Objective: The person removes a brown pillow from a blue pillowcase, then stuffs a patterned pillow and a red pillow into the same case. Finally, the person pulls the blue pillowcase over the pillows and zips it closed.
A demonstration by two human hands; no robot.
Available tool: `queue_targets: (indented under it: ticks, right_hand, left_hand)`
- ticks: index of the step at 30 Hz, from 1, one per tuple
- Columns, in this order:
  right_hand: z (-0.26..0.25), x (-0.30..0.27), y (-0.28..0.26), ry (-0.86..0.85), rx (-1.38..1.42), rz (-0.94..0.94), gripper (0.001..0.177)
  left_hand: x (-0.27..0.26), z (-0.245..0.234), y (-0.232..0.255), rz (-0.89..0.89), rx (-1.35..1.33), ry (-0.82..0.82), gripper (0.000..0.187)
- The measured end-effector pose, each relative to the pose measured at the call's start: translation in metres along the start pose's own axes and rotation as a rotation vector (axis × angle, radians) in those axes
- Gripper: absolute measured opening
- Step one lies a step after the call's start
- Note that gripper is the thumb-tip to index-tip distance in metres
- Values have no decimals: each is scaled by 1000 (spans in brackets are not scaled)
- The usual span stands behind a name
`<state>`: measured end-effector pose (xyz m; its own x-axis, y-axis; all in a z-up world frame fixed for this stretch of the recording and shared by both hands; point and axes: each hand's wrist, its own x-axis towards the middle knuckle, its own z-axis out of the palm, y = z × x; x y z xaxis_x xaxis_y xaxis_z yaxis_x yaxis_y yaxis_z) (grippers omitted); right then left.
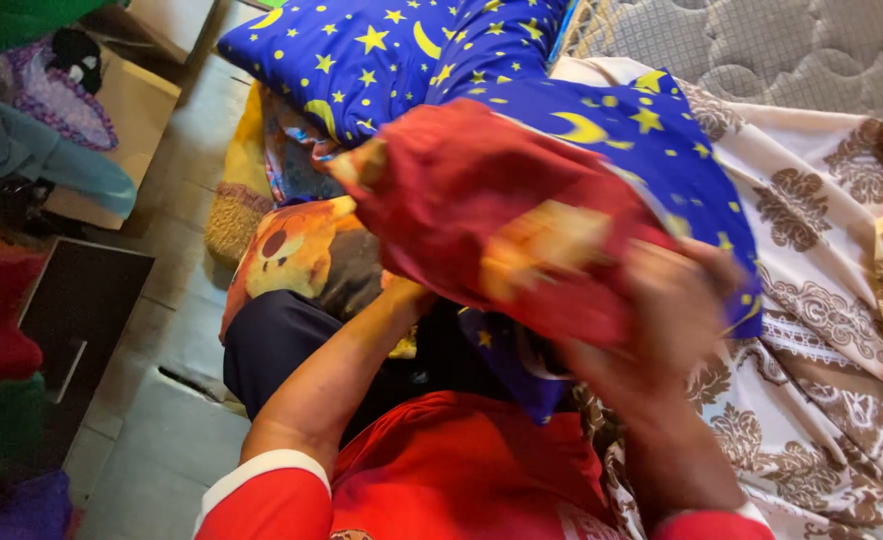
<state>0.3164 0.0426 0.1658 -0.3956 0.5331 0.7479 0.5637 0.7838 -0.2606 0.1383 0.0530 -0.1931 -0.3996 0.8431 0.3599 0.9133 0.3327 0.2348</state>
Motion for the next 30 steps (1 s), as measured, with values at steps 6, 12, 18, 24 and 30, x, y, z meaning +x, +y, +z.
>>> queue_targets:
  ticks: [6,12,18,24,30]
  right_hand:
    - [88,9,-58,-301,226,-45,47]
    - [113,-27,-78,-513,17,-279,49]
    - [73,-45,-54,-467,17,-236,57]
    - [63,-79,-38,-423,-23,-84,61]
    - [63,-63,-43,-429,-29,-44,60]
  left_hand:
    - [-29,26,-27,206,410,15,29]
    - [-74,-120,-83,407,490,-135,35]
    - [-53,-219,-97,146,-310,-225,57]
    - [-24,-278,-82,14,-183,200,59]
    - [-1,-291,-44,403,-112,214,40]
